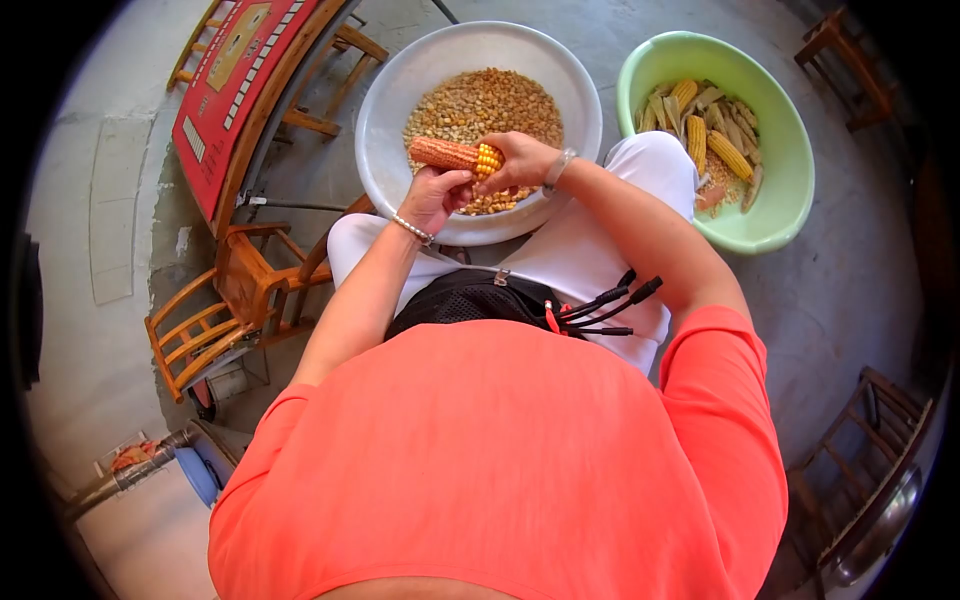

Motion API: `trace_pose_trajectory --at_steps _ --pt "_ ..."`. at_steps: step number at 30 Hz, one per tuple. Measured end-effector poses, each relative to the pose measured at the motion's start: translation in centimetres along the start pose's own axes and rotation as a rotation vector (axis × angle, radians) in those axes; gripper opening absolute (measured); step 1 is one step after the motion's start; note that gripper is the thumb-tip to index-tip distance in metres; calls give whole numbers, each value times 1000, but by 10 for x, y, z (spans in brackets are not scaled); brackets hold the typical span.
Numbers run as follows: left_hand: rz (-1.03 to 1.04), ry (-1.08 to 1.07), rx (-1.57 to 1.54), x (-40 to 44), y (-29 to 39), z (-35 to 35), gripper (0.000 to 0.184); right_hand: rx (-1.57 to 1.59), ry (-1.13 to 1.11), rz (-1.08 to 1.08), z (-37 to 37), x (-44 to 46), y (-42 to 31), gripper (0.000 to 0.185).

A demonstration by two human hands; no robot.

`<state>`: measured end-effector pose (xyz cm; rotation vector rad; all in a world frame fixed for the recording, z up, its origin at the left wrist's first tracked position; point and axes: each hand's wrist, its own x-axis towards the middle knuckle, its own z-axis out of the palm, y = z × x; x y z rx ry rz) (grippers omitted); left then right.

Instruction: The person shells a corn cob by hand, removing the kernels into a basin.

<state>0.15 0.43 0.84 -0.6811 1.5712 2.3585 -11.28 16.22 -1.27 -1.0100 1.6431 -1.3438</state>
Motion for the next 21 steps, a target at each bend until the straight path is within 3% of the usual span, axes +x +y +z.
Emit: trace_pose_trajectory --at_steps 5,8,14,17,21 --pt "24 27 12 -2 1 2 19 -95 86 -102 0 5 13 53" --pt "33 67 26 1 -2 -1 16 -100 10 71 -3 3 2 58" --pt "51 77 43 3 -3 -4 13 -78 45 93 -2 1 -1 54" --pt "46 81 38 -1 2 5 17 -158 135 -68 0 3 9 46" --pt "15 56 36 -1 2 5 28 -251 181 -130 5 1 7 46"
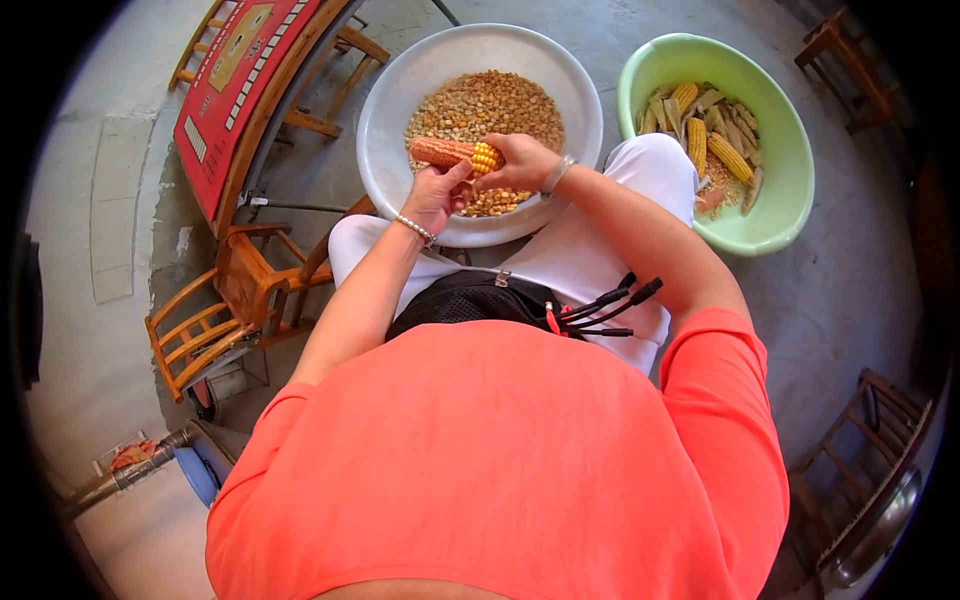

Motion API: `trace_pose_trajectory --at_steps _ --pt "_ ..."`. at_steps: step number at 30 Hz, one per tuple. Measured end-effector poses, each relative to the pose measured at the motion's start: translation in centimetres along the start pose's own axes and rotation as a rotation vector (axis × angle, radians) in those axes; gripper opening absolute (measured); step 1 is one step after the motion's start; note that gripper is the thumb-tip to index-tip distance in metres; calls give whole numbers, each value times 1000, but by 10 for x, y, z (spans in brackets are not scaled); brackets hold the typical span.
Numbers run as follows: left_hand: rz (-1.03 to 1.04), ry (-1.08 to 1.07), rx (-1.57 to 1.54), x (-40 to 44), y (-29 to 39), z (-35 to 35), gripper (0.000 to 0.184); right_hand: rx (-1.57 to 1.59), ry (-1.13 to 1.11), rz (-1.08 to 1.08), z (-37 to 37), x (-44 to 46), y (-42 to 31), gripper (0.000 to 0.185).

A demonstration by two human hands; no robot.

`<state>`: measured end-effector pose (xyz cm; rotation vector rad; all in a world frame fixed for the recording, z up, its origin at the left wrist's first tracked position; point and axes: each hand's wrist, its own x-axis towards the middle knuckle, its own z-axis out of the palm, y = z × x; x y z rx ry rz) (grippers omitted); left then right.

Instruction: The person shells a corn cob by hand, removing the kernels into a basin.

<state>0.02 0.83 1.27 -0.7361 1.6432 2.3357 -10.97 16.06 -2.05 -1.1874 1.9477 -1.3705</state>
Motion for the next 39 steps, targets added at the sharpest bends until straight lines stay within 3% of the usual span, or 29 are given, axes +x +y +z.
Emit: trace_pose_trajectory --at_steps 11,35,39 --pt "-21 -37 5 -3 3 1 30 -59 -52 -1 -6 -2 -11 50" --pt "-25 -72 -48 2 -5 -9 22 166 -154 133 -10 -1 -10 44" --pt "-35 -28 -122 -2 1 -1 21 46 -144 70 -9 0 -4 48"
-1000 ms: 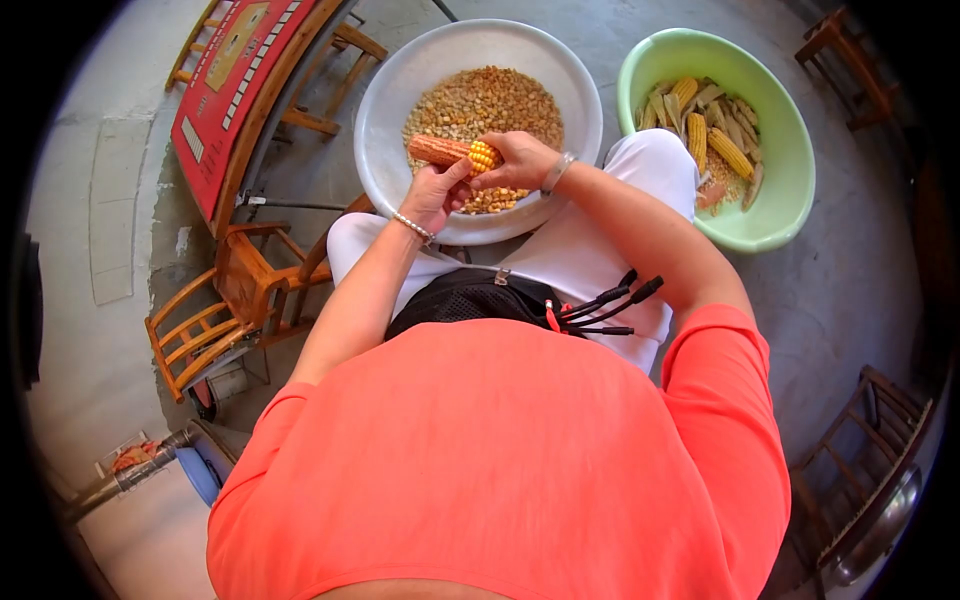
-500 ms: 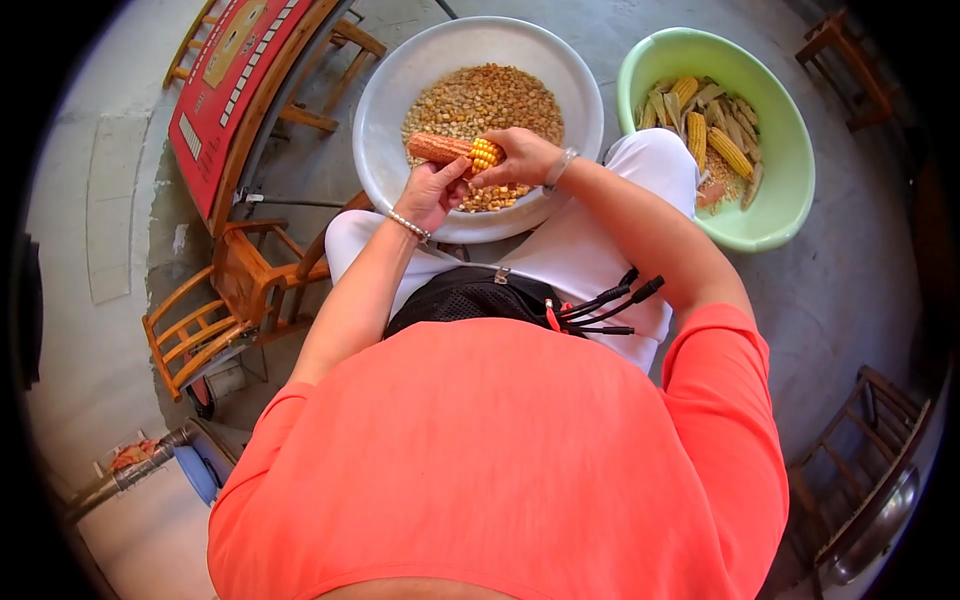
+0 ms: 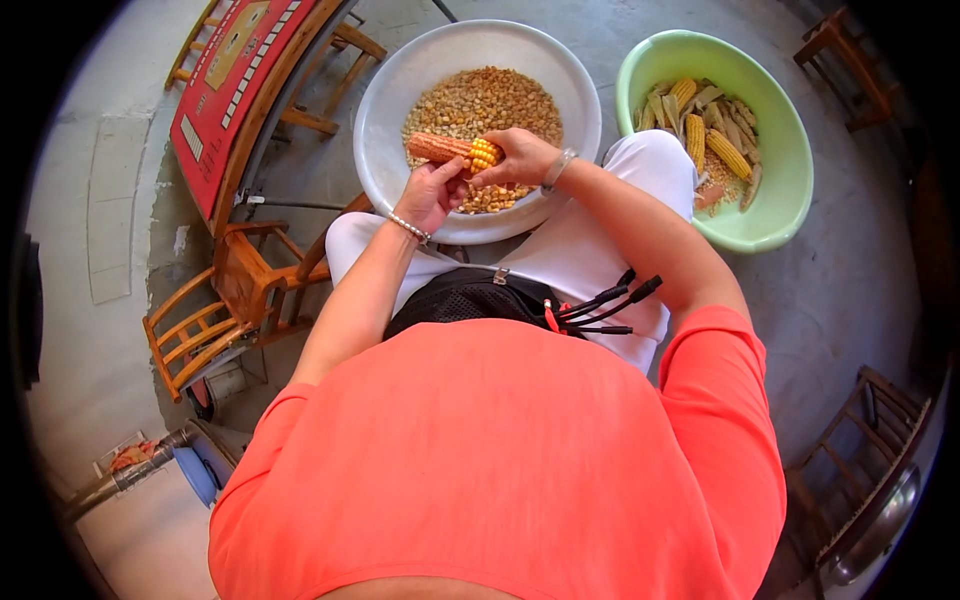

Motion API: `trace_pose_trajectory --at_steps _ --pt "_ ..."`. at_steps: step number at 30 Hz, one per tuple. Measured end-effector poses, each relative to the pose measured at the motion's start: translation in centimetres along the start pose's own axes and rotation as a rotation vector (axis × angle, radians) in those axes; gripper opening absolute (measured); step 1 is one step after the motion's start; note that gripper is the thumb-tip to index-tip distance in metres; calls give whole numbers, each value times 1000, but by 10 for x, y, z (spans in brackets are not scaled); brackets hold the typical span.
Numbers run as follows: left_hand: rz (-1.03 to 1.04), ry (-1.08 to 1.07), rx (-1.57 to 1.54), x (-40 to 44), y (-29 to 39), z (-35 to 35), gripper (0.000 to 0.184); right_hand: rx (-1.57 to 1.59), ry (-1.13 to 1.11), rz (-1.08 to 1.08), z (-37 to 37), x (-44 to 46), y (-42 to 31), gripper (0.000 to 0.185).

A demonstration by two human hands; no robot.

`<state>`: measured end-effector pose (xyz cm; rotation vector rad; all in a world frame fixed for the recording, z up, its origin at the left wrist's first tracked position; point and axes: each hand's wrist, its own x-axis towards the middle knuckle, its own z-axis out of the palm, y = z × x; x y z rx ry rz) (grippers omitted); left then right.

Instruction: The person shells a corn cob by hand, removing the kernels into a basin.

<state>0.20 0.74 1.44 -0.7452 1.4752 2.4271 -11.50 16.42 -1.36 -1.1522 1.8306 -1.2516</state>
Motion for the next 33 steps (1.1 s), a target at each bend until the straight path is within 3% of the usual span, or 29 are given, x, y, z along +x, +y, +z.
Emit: trace_pose_trajectory --at_steps 5,14,26,33 --pt "31 -4 66 5 -4 -4 21 -7 13 -2 1 0 -2 48" --pt "16 -9 67 4 -3 -5 13 257 -47 124 -1 -2 -8 38" --pt "61 76 119 4 -3 -4 21 251 -23 182 -1 1 -5 56" --pt "90 111 32 5 -5 -5 26 217 26 -3 4 2 7 59"
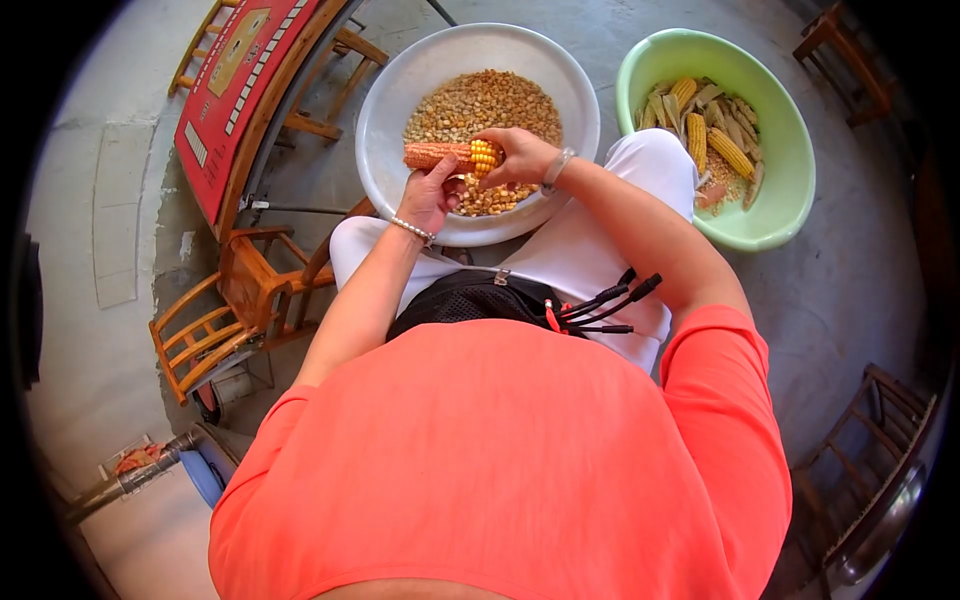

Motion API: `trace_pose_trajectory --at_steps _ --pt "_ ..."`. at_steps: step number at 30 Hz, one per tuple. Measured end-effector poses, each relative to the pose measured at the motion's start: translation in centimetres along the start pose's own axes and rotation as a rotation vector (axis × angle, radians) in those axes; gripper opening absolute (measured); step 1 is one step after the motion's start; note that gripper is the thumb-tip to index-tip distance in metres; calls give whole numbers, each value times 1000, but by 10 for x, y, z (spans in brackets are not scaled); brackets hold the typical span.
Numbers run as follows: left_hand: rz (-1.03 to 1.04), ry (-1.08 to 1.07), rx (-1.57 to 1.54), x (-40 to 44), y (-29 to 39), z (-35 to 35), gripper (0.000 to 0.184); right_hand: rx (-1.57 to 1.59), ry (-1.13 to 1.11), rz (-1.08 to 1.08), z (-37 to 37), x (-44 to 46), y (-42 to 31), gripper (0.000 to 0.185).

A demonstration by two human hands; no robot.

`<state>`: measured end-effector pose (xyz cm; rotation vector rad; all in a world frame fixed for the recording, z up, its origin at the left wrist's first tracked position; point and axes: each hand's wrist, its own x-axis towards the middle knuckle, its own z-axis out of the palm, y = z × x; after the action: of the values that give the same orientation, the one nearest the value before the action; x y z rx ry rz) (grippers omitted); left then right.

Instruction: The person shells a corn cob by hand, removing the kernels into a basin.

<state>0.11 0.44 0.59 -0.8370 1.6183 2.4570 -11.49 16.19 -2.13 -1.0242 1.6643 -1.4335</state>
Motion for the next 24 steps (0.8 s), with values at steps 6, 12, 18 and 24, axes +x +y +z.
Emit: trace_pose_trajectory --at_steps 6,12,18,24 --pt "18 -50 -12 0 0 -4 26 76 -34 77 -1 -6 -19 56" --pt "-59 -123 16 0 2 0 34 -292 130 -165 4 -4 -9 57" --pt "-111 -103 65 1 1 1 33 -383 110 -93 9 -10 -25 57" --pt "-81 -90 71 -3 5 6 27 -431 84 -119 7 -8 -19 62"
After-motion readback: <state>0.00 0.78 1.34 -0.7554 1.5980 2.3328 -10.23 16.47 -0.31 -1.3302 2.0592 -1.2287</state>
